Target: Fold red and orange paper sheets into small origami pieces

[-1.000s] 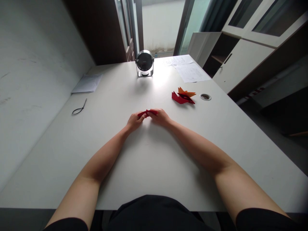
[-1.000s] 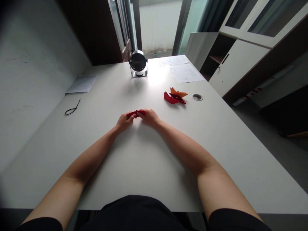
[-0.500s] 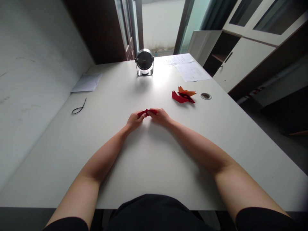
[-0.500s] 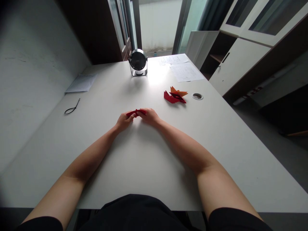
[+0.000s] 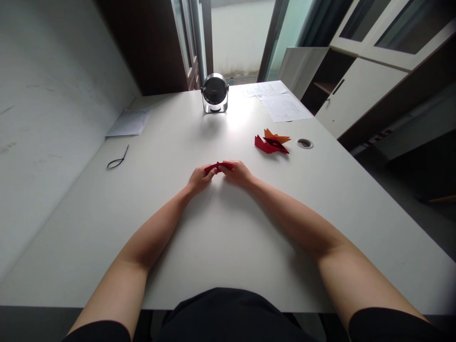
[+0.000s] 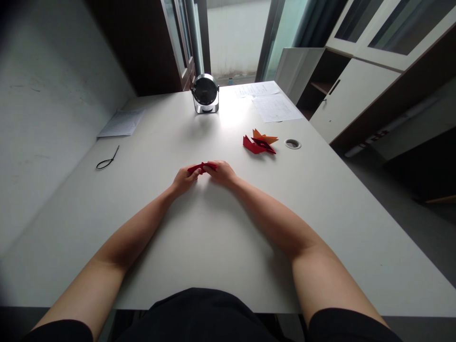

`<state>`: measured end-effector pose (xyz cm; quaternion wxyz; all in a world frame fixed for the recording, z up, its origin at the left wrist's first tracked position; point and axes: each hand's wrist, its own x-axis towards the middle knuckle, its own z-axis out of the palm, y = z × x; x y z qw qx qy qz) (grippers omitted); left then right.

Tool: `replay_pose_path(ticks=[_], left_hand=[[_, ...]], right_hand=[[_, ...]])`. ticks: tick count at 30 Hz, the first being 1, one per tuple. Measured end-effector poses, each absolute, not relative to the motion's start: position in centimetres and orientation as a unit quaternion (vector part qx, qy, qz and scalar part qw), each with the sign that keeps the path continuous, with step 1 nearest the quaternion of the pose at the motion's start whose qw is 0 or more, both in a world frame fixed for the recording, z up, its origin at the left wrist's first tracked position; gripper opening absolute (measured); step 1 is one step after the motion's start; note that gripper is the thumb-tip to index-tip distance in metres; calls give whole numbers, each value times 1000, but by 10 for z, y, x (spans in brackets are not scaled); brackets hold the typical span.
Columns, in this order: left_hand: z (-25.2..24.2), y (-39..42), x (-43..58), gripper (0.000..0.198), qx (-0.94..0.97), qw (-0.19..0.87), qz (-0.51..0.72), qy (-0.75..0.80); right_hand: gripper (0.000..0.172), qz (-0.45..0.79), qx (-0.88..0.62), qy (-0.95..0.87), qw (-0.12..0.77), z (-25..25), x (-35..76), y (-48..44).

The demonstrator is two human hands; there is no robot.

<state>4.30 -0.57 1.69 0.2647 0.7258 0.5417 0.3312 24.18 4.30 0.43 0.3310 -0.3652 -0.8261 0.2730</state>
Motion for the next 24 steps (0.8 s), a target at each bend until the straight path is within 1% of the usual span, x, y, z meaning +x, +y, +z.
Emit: replay_pose_path(ticks=[15,24], left_hand=[[17,-7,43,37,717,270,335,548],[14,-5,42,38,718,269,341,544]], right_hand=[[31,243,-376,-830,334,-2,242,46],[35,273,-388,-811,343,2,243,43]])
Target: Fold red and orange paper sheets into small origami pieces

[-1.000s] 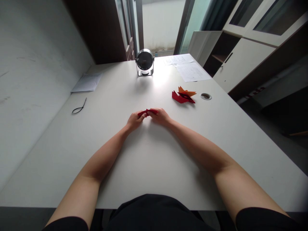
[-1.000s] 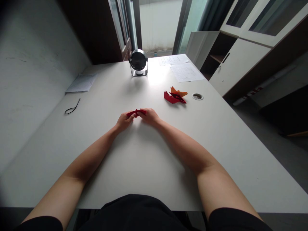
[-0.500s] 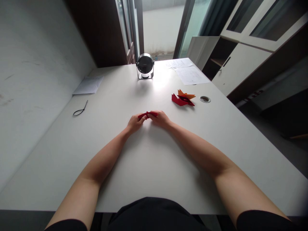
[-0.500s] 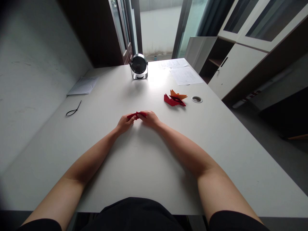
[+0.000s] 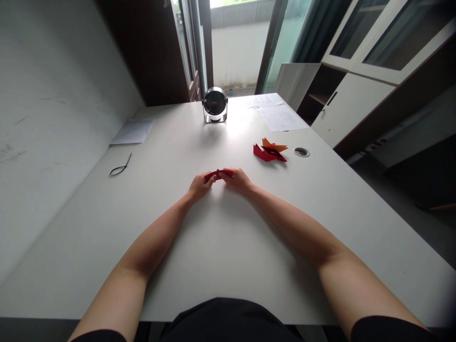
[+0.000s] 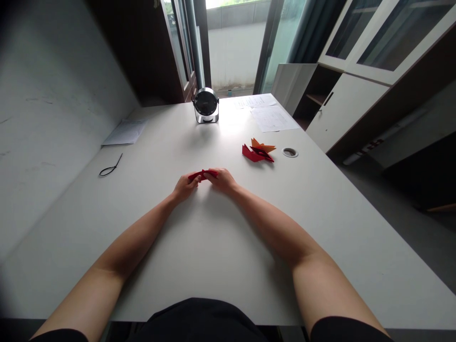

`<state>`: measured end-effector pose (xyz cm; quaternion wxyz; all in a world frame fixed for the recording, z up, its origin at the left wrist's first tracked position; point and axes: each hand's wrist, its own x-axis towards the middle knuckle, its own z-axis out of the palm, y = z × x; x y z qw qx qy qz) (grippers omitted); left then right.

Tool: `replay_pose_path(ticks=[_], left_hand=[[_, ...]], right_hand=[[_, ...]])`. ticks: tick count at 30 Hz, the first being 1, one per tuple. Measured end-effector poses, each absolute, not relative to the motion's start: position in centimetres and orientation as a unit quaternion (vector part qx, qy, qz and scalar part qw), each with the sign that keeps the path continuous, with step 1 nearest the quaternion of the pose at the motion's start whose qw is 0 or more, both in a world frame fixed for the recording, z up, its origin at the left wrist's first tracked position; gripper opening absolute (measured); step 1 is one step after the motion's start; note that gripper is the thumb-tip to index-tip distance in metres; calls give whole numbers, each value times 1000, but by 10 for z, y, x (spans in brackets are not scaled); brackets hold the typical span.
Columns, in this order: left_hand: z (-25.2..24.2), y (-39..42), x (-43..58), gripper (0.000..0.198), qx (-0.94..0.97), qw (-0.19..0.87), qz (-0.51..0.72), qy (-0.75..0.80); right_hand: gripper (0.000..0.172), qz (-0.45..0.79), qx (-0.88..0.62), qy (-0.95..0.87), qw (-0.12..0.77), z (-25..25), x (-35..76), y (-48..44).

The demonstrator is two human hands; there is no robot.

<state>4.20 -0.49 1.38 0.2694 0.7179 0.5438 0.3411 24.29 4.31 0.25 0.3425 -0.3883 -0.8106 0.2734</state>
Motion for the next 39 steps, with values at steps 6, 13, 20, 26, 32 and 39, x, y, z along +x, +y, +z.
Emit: replay_pose_path(ticks=[6,13,20,26,32,39], left_hand=[[12,-3,41,40,717,269,340,546],[10,-2,41,43,714,265,346,549],[12,-4,41,42,715,259,344,550],[14,-5,41,43,717,258,348,546],[12,-4,40,44,711,261,348,553],[12,-5,40,43,699,267,371,549]], right_hand=[[41,294,-414,-786,353,4,244,44],[51,285,-430,-751,412,2,244,46],[60,299,-437,-729,435,3,242,43],[66,305,-445,-717,441,0,242,44],[65,298,-450,-711,451,4,246,43],[66,299,-441,-723,439,3,247,45]])
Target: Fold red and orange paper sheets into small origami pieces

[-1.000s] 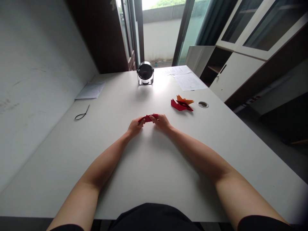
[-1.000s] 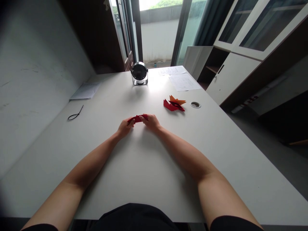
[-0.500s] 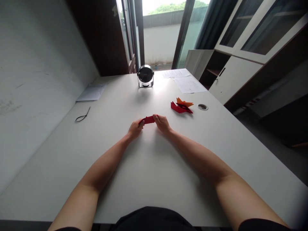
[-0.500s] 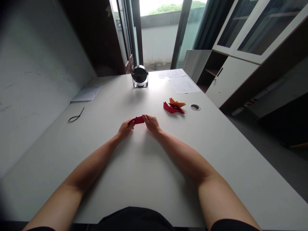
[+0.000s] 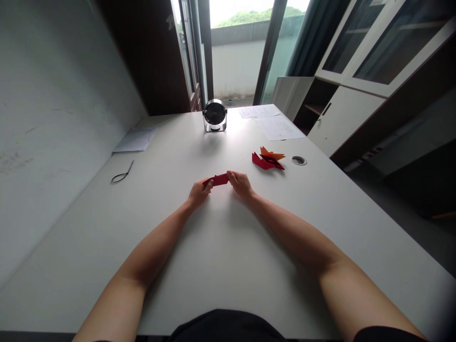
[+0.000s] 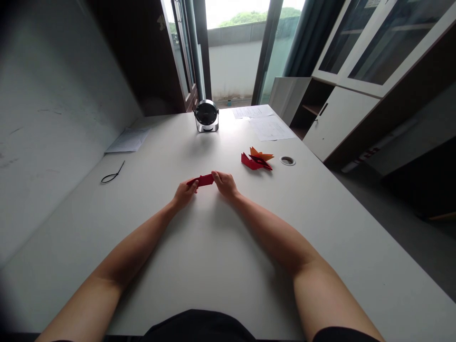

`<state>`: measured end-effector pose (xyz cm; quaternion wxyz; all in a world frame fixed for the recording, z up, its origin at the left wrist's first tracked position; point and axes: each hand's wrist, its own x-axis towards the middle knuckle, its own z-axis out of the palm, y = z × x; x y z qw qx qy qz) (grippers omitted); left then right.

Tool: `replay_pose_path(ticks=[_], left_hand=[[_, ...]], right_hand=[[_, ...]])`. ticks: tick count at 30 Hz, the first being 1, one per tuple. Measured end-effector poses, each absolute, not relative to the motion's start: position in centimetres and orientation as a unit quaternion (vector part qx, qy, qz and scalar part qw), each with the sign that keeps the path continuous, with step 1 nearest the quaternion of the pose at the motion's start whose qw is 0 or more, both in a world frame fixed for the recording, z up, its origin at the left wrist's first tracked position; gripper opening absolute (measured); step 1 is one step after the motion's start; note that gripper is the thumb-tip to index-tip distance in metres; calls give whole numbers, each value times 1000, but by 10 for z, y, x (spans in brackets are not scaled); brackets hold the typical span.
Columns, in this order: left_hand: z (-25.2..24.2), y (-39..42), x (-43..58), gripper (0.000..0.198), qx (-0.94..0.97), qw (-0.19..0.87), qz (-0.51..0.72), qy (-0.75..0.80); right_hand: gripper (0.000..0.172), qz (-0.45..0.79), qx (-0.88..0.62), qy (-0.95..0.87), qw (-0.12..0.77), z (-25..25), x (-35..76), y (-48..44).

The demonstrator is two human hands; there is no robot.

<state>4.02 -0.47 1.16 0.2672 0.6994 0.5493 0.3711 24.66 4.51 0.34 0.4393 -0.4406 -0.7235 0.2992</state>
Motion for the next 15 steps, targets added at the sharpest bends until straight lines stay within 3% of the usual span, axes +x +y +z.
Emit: replay_pose_path(ticks=[15], left_hand=[[5,-1,39,47,694,278,393,536]], right_hand=[[37,375,-385,-757,373,0,247,48]])
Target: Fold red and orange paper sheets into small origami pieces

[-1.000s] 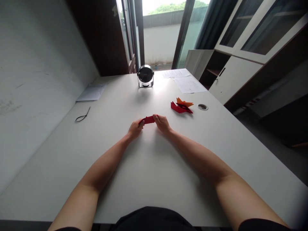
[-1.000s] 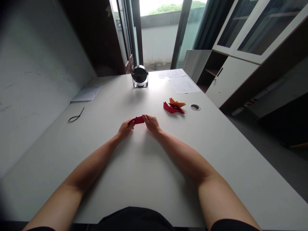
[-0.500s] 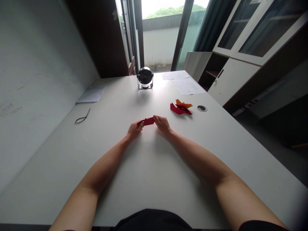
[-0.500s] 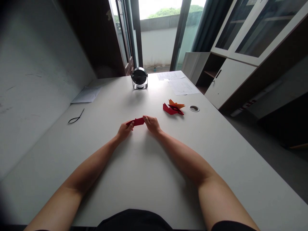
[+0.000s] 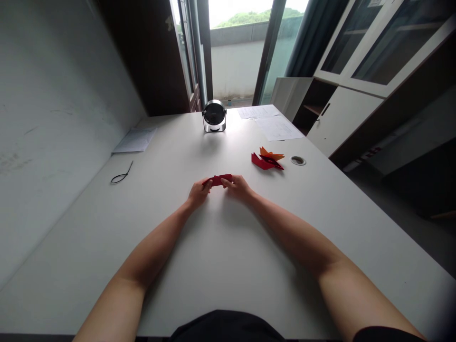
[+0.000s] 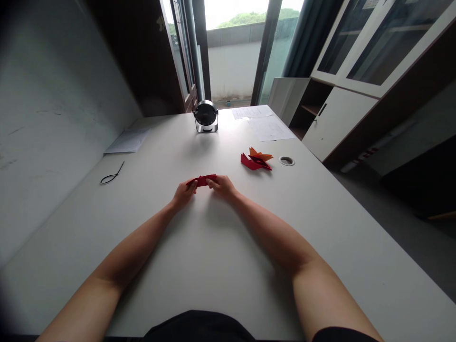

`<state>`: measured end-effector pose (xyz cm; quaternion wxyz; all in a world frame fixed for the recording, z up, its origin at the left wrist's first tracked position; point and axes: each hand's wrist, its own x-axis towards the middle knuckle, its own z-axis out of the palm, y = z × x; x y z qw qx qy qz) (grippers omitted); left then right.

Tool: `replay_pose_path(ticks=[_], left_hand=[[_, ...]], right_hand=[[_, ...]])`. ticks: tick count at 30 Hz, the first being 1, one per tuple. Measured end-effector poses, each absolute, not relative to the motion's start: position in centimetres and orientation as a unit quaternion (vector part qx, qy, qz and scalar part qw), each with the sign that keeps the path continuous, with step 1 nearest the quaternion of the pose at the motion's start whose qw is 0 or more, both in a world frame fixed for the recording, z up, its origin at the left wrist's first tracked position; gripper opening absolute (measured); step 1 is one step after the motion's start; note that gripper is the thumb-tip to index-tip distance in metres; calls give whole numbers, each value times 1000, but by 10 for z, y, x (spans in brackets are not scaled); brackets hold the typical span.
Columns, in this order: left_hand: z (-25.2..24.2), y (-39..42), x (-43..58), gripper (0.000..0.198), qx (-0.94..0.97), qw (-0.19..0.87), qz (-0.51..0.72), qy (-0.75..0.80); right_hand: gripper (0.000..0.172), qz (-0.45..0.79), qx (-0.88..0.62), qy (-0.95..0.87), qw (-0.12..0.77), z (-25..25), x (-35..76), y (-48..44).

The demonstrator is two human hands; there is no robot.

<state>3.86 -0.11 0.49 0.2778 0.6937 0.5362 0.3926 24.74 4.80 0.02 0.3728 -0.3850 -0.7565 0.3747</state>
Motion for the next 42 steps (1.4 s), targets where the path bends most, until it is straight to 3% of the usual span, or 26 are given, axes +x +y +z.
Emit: replay_pose_path(ticks=[15,20,30,42], left_hand=[[-3,4,35,49,653,312,412,553],[-4,5,35,45,659,324,417,536],[-6,6,34,26,671,316,410,531],[2,2,36,27,659,351,431,508]], right_hand=[[30,364,-385,-759,378,3,247,47],[29,370,-362,-787,335,3,246,47],[30,371,-373,-782,336,0,247,50],[25,422,-359,-760,340,2,247,46]])
